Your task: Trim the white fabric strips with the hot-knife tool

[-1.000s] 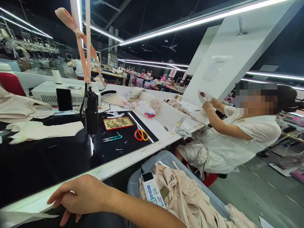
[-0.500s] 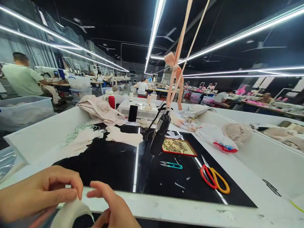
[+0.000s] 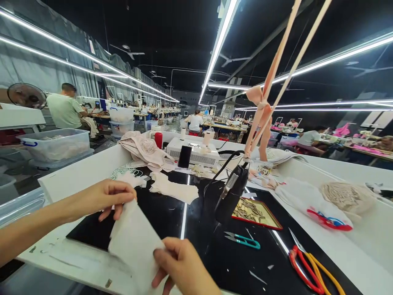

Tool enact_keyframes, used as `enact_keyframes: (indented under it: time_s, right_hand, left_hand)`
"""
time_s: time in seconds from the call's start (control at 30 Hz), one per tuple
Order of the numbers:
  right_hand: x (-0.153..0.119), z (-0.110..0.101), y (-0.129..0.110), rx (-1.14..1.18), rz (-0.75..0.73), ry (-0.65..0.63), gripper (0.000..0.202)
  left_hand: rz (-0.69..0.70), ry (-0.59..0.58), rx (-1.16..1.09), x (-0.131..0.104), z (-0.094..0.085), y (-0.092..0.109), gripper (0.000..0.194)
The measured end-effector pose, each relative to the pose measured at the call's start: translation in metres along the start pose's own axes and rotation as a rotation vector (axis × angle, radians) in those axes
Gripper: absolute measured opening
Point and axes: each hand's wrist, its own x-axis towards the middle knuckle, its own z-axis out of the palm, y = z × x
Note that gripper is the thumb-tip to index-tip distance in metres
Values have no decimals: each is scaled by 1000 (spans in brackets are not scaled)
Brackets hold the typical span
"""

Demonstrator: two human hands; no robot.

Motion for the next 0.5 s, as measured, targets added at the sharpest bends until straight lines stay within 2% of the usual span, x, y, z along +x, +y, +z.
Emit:
enact_keyframes:
  time_s: [0.07, 0.17, 0.23, 0.33, 0.4, 0.5]
  right_hand:
    - [27, -27, -19, -117, -148, 161, 62]
    - [74, -69, -43, -185, -268, 346, 57]
    - [104, -91, -49, -270, -352, 506, 50]
    - [137, -107, -38, -444, -440, 638, 35]
    - [148, -107, -18, -562, -461, 635, 32]
    - [152, -97, 13, -731, -461, 564, 33]
  left_hand:
    - [130, 119, 51, 30, -14, 7, 56]
    - [400, 301, 182, 80, -33, 13, 54]
    - [470, 360, 218, 111, -40, 6, 51]
    - [490, 412, 294, 144, -39, -21, 44]
    - [468, 392, 359, 157, -32, -48, 40]
    - [432, 303, 452, 167, -21, -87, 33]
